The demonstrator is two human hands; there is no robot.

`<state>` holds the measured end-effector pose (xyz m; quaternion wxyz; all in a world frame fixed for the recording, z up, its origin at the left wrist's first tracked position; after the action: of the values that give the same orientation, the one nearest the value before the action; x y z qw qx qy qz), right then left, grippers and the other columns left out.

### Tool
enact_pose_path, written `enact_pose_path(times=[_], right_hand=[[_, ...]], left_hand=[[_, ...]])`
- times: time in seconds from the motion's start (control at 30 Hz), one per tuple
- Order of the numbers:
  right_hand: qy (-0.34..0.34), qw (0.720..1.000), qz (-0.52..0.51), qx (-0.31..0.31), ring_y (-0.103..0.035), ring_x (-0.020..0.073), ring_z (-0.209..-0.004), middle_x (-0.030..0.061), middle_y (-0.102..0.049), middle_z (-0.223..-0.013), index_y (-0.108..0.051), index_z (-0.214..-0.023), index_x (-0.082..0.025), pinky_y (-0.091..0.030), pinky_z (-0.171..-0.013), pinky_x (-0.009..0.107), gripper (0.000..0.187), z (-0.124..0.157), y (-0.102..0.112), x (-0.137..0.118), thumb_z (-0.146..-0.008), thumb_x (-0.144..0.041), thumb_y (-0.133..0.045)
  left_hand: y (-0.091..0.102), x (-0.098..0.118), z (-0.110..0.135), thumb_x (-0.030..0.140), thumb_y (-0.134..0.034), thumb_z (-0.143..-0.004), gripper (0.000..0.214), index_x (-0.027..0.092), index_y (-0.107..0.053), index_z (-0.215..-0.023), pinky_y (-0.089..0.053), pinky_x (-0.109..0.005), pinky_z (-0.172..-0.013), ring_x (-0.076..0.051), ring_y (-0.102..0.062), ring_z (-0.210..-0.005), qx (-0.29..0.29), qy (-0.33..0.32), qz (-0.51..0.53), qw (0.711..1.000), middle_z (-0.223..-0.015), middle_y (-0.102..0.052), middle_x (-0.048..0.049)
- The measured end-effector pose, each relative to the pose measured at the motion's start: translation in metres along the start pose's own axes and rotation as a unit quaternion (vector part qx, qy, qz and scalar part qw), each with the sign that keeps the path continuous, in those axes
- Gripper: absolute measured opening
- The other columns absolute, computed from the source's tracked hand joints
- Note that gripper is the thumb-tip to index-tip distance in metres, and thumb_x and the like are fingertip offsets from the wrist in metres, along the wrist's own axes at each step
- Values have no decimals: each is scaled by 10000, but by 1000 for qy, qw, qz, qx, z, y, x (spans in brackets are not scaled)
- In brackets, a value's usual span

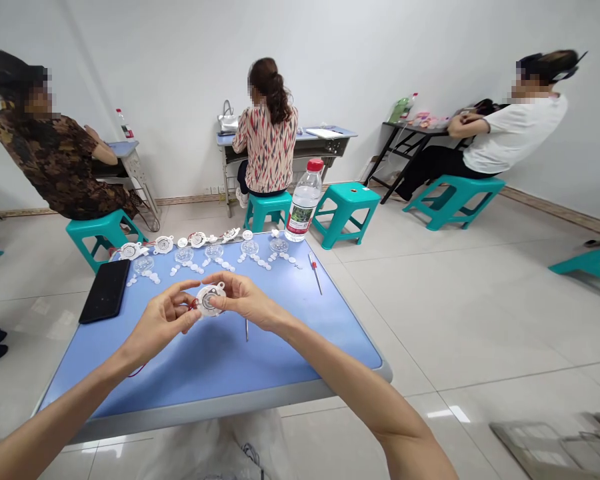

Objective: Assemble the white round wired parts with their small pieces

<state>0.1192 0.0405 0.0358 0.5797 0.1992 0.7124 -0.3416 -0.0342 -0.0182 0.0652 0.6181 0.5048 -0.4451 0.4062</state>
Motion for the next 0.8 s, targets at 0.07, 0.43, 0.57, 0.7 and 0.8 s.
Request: enact_pose_path(times=[0.07,0.43,0.57,0.7,0.8], right_hand=[[0,1000,-2,-7,-618,115,-789,5,-663,-892,-634,-1069,-197,-490,-726,249,335,2,-2,-3,-788,-341,-745],[-31,999,4,22,-633,134,-789,24,-670,-870,-669,-990,-180,-488,-709,263,341,8,-6,-10,-813,-471,-696],[-42,997,34,48,-605,127,-709,10,-657,-789,-652,-920,-169,-455,-638,251,347,10,-6,-15,-769,-472,-729],[-36,997,28,67,-589,122,-671,-6,-626,-739,-633,-854,-164,-447,-634,256,318,11,-8,-21,-756,-448,-738],[-22,996,32,74,-582,124,-674,-7,-614,-742,-629,-837,-168,-450,-647,263,307,12,-10,-25,-761,-448,-730]], left_hand=[[4,6,1,359,-653,-813,479,140,-550,-1226,-393,-238,-572,-77,-484,-574,-11,7,15,1000,-808,-592,-5],[6,19,-6,354,-706,-762,274,116,-679,-895,-342,-227,-532,-70,-437,-539,-31,24,49,998,-638,-591,8],[3,19,-10,361,-707,-756,264,118,-681,-859,-345,-232,-533,-70,-435,-535,-37,25,47,998,-655,-614,-6],[0,25,-9,368,-703,-764,261,125,-693,-858,-358,-241,-542,-76,-440,-537,-43,11,41,998,-667,-634,-15],[-1,29,-8,370,-705,-772,277,141,-702,-928,-383,-241,-560,-98,-506,-597,-45,-2,32,998,-751,-680,-36]])
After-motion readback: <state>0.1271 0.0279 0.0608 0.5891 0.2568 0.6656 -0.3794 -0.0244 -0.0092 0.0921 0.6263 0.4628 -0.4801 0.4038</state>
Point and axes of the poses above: each hand's wrist, its own z-axis away from the middle knuckle, its own y-axis out of the back of the hand, x = y × z, the point moved 4 cm from there along -z, towards the middle knuckle
